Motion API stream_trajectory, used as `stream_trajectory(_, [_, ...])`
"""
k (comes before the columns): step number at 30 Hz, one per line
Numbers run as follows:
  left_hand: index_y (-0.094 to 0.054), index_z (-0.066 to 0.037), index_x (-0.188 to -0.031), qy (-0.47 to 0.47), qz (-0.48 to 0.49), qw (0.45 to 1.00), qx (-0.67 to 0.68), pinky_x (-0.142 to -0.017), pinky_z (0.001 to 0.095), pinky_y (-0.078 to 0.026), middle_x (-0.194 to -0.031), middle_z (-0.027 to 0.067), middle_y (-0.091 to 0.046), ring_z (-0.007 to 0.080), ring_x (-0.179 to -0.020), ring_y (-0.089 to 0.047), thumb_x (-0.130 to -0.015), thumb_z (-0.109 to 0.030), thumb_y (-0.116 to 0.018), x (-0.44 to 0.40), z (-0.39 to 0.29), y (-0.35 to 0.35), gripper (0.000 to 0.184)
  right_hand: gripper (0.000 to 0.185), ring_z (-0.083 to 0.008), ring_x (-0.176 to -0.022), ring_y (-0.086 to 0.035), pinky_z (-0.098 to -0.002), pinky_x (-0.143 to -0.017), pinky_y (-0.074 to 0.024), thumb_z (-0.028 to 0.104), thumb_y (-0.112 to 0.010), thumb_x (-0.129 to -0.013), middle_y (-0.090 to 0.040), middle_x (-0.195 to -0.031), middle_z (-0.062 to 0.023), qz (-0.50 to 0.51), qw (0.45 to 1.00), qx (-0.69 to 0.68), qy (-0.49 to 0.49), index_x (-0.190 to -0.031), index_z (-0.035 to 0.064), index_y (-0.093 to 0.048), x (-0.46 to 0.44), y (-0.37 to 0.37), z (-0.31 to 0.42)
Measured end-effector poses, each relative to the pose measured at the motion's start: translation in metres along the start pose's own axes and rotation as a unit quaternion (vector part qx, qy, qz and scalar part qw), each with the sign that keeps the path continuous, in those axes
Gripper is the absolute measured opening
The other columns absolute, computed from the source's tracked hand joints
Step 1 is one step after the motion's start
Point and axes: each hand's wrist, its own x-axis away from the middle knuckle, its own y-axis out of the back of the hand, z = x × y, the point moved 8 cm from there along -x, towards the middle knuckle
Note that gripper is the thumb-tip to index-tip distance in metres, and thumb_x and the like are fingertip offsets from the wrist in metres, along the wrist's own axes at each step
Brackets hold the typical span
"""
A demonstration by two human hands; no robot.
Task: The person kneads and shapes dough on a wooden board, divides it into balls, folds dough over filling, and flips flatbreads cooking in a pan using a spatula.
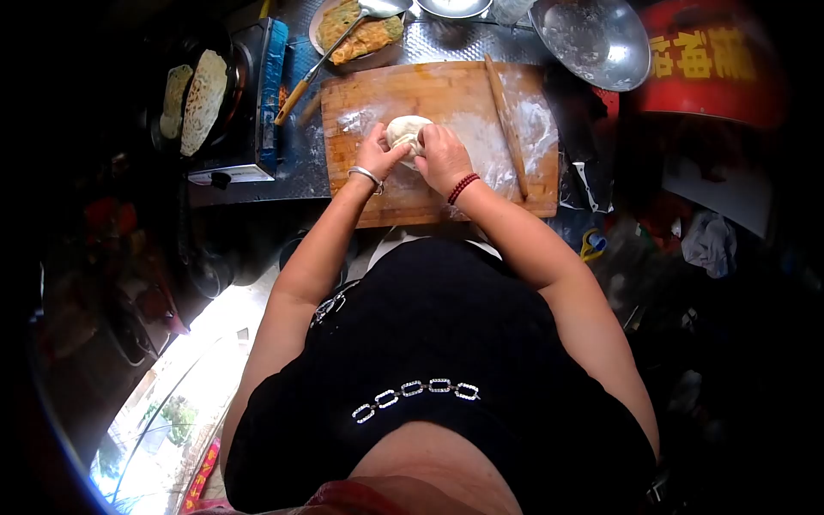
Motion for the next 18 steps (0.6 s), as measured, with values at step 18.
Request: stream_trajectory(18, [-0.049,0.0,-0.097,-0.102,-0.079,0.949,-0.289,-0.068,0.034,-0.049,-0.091,0.0162,-0.061,0.0265,-0.077,-0.061,-0.067,-0.024,-0.078,0.014,-0.08,0.001,0.049,0.044,-0.0272,-0.079,-0.057,-0.0334,-0.076,-0.0473,0.017,-0.076,-0.067,-0.058,-0.084,-0.0115,-0.054,0.976,-0.106,-0.181,-0.099,0.0019,-0.05,0.037,0.043,-0.072])
